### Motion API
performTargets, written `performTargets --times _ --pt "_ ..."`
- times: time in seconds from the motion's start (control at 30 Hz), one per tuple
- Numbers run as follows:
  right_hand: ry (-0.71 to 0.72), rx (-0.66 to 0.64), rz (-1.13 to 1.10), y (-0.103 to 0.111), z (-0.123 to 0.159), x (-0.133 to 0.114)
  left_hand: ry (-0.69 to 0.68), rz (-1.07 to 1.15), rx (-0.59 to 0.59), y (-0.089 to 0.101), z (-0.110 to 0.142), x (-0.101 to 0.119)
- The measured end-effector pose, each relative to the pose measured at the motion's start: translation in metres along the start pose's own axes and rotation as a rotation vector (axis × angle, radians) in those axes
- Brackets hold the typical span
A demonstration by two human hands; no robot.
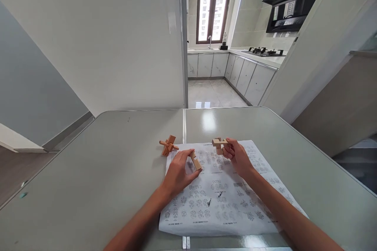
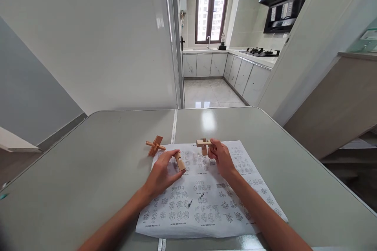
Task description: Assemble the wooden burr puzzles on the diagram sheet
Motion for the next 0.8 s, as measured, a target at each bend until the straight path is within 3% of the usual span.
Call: performTargets --times 0.17,0.27,0.57,0.8 --pt "-0.015 -0.025 -0.033 -0.002 0.001 0.0 0.02 -0.132 -0.051 -0.006 0.001 -0.006" --pt "-0.004 0.041 -0.043 0.003 -0.001 0.002 0.018 -0.171 -0.061 -0.008 0.001 -0.006" --pt "0.052 0.187 0.28 0.044 -0.025 0.0 0.032 -0.167 -0.074 -0.011 0.002 -0.011" --pt "-0.033 0.065 0.296 0.068 -0.038 0.003 0.034 -0.137 -0.067 -0.013 0.003 -0.015"
Point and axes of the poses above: each hand's wrist, its own z-axis away from the middle knuckle, its own y-axis out of the back of the hand, x = y × z, the point moved 4 cm from there along -z, towards the middle knuckle, and after that the axes turned 3 degrees about -z, right-handed, at the moved point
